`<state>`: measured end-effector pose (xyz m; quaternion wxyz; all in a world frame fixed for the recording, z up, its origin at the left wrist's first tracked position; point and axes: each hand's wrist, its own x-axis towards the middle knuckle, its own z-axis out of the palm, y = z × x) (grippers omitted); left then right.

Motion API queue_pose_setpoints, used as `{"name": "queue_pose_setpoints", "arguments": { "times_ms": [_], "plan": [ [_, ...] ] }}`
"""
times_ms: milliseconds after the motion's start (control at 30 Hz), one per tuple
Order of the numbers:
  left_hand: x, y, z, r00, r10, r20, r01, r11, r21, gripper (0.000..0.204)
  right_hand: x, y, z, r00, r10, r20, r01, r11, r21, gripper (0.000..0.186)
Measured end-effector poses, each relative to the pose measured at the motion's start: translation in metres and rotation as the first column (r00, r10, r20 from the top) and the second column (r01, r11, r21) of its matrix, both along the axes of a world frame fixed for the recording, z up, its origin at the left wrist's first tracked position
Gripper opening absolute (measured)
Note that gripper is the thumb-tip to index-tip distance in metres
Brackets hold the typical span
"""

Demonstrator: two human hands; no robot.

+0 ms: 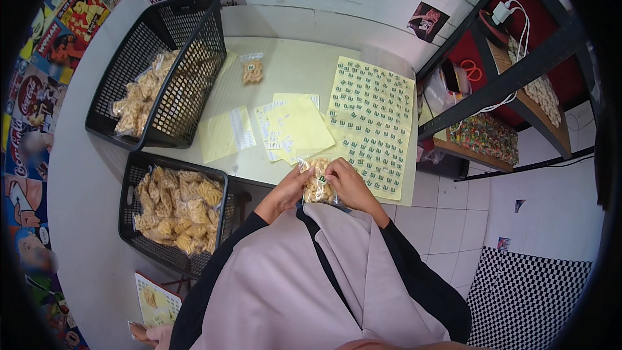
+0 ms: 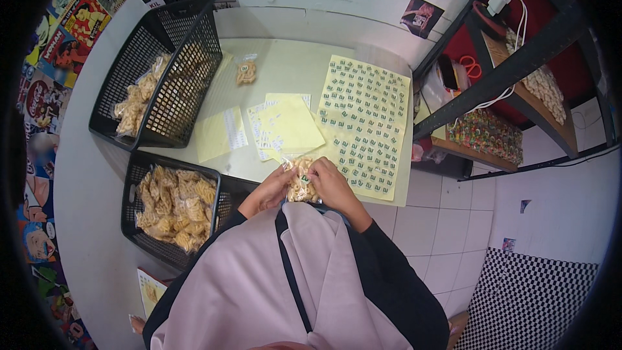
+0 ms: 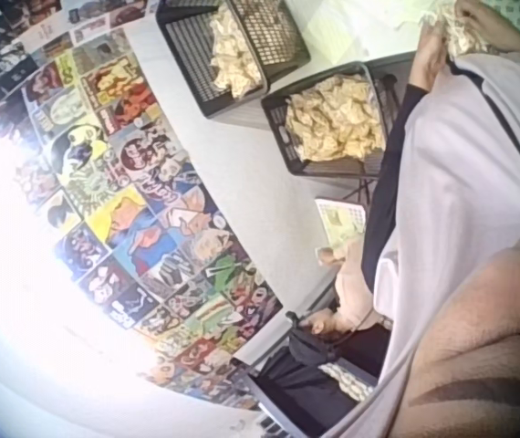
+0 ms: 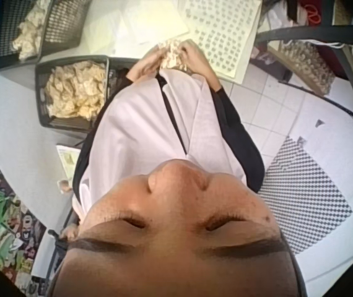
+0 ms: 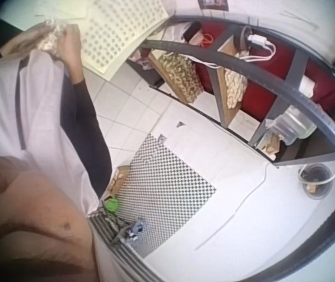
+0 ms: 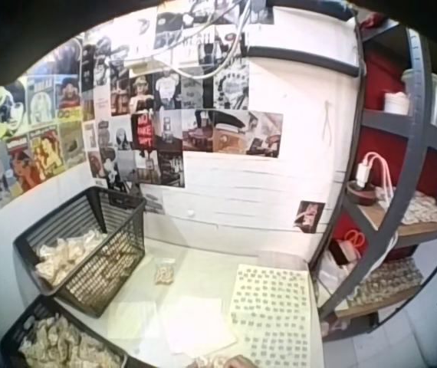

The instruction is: The person applies adhesive labels to small plastic bags containing snacks, taking bags from a basket and placing labeled bags onto a table.

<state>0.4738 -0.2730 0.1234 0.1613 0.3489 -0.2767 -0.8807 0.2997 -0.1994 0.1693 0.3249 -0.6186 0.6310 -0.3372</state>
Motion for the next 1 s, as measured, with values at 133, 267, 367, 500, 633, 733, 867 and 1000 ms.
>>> {"name": "queue_pose_setpoints", "arguments": {
  "times_ms": [133, 267, 367, 500, 633, 733, 867, 1000],
  "plan": [
    [-0.002, 0.001, 0.019, 0.999, -0.035, -0.012, 0.034, 0.995, -0.091, 0.058, -0.001, 0.0, 0.0, 0.997, 0.022, -0.08, -0.022, 1.0, -0.006, 0.009],
    [-0.005, 0.002, 0.018, 0.997, -0.074, -0.001, 0.073, 0.984, -0.161, 0.065, -0.001, 0.0, -0.002, 0.992, 0.027, -0.127, -0.031, 0.999, -0.031, 0.008],
    [-0.007, 0.003, 0.02, 0.997, -0.071, 0.007, 0.072, 0.982, -0.177, 0.065, -0.003, -0.001, 0.0, 0.987, 0.051, -0.154, -0.058, 0.997, -0.043, 0.007],
    [-0.009, 0.004, 0.022, 0.996, -0.074, 0.05, 0.083, 0.974, -0.213, 0.066, -0.002, -0.001, 0.007, 0.976, 0.054, -0.209, -0.064, 0.997, -0.038, 0.007],
    [-0.011, 0.005, 0.02, 0.996, -0.07, 0.055, 0.081, 0.97, -0.231, 0.067, -0.001, -0.001, 0.007, 0.967, 0.041, -0.252, -0.053, 0.998, -0.041, 0.006],
    [-0.012, 0.006, 0.016, 0.994, -0.076, 0.08, 0.095, 0.958, -0.272, 0.066, -0.002, -0.001, 0.004, 0.962, 0.037, -0.27, -0.049, 0.998, -0.035, 0.009],
    [-0.012, 0.006, 0.007, 0.995, -0.077, 0.071, 0.094, 0.949, -0.299, 0.066, -0.003, 0.002, -0.002, 0.988, -0.021, -0.153, 0.018, 1.0, -0.021, 0.017],
    [-0.013, 0.006, 0.008, 0.995, -0.074, 0.066, 0.089, 0.957, -0.274, 0.065, 0.005, -0.001, -0.01, 0.957, -0.286, 0.043, 0.284, 0.957, 0.051, 0.035]
  ]
}}
